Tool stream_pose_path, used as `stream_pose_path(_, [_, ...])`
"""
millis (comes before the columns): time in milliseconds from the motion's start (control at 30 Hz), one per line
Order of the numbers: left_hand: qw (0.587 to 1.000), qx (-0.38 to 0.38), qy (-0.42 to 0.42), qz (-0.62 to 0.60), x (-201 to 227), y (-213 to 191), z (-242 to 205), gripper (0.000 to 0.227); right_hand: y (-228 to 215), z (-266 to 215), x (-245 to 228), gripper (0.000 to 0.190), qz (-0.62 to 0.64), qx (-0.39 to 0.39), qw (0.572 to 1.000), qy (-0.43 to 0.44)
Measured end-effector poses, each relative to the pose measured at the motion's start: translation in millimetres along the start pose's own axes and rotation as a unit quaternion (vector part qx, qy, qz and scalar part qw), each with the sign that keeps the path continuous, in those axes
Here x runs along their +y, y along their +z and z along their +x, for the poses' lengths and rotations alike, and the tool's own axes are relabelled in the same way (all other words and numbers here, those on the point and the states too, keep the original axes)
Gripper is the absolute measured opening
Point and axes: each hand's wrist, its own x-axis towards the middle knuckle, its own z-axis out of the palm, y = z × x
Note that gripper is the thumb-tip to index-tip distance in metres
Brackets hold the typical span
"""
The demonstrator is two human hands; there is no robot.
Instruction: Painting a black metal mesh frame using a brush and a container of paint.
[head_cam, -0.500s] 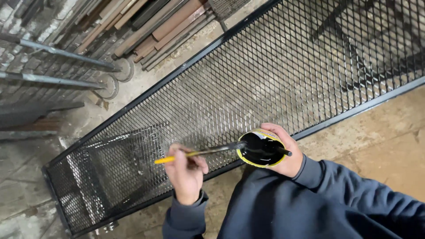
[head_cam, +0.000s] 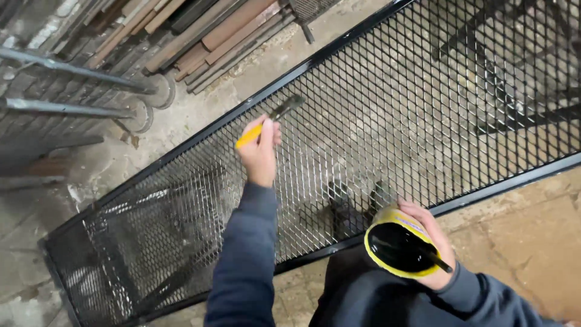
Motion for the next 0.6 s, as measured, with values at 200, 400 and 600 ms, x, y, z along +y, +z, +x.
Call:
stream_pose_path(200, [1.000,-0.005,-0.012,-0.014,-69.6,25.6,87.1,0.025,31.5,-22.4,33.5,0.093,0.163,0.062,0.974,0.146])
stream_pose_path(400, [0.999,-0.003,-0.022,0.035,-80.8,-27.3,97.9,0.023,57.1,-22.6,45.9,0.083,0.288,0.113,0.928,0.208])
stream_pose_path(600, [0.996,-0.029,-0.002,0.087,-73.2,-52.3,98.4,0.022,74.3,-5.5,39.0,0.084,0.288,0.121,0.930,0.194])
